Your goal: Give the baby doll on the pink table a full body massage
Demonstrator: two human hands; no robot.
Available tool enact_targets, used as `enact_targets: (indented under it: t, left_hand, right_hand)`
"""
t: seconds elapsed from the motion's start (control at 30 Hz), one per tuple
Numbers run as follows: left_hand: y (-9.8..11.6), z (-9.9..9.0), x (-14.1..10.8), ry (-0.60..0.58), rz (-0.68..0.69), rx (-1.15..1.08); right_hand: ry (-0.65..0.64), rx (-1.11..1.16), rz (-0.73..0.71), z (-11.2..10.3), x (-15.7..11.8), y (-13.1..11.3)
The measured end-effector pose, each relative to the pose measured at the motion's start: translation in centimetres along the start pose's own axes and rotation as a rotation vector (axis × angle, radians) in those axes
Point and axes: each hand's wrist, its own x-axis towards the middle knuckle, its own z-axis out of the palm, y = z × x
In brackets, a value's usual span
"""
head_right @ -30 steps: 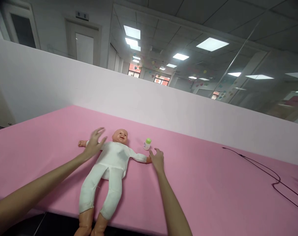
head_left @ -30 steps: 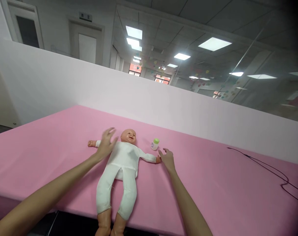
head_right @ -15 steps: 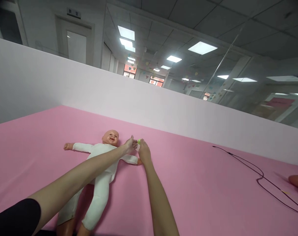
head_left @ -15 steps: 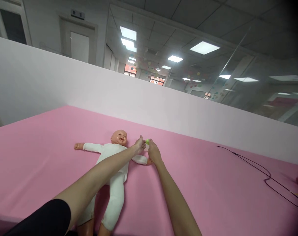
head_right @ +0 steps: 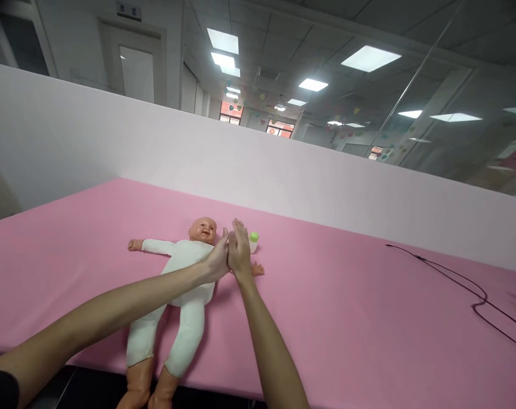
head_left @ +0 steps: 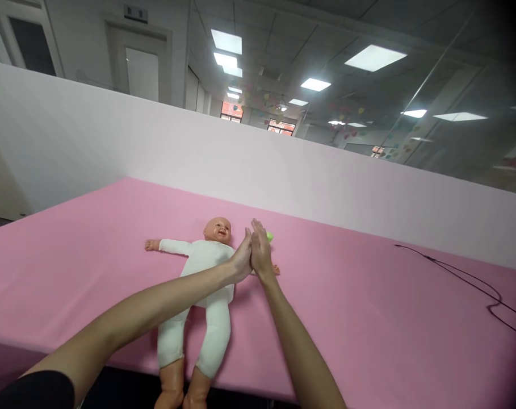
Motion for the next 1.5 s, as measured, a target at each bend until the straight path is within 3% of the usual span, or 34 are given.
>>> enact_targets:
  t: [0.1, 0.2, 0.27, 0.4, 0.47, 0.57, 0.67, 0.8, 0.87, 1.03, 1.23, 1.37, 1.5]
  left_hand:
    - [2.1, -0.6, -3.3, -0.045, 0.108, -0.039]
    - [3.3, -0.8, -5.5, 0.013, 0.23, -0.071]
    - [3.6, -0.8, -6.8, 0.051, 0.262, -0.073]
    - [4.4, -1.6, -9.1, 0.013, 0.209, -0.063]
    - [5.2, -2.8, -9.7, 0.033, 0.22, -0.046]
    - [5.9, -5.8, -9.9, 0.112, 0.329, 0.116]
    - [4.9, -9.7, -10.7, 0.109, 0.392, 0.542]
    - [2.2, -13.5, -12.4, -0.038, 0.334, 1.118]
    - [1.3, -13.9, -12.6, -0.063, 0.325, 1.25]
    - [0.8, -13.2, -10.0, 0.078, 0.281, 1.276]
    - [1.3, -14.9, -7.5, 0.188, 0.217, 1.271]
    - [1.5, -16.3, -9.2, 0.168, 0.103, 1.302]
    - [1.5, -16.1, -12.2, 0.087, 0.024, 1.345]
  right_hand:
    - [0.005, 0.019, 0.065, 1.5, -1.7, -3.8]
    - [-0.094, -0.059, -0.131, 3.9, -3.8, -7.0]
    - [-0.125, -0.083, -0.187, 4.9, -4.3, -8.3]
    - [-0.082, -0.047, -0.034, 4.8, -3.7, -9.2]
    - [-0.151, -0.042, -0.031, 4.5, -4.3, -9.2]
    - [-0.332, -0.128, -0.173, 4.3, -6.5, -8.3]
    - [-0.429, -0.24, -0.151, 3.9, -8.9, -6.2]
    - [-0.628, -0.259, -0.11, 3.7, -10.2, -3.6]
    - [-0.668, -0.226, -0.127, 4.1, -9.6, -3.3]
    - [-0.652, -0.236, -0.073, 5.5, -6.7, -2.4]
    - [-0.47, -0.298, 0.117, 5.2, -5.9, 0.6]
    - [-0.495, -0.265, 0.202, 3.6, -7.5, -0.1]
    - [-0.624, -0.255, 0.282, 2.2, -9.1, -2.4]
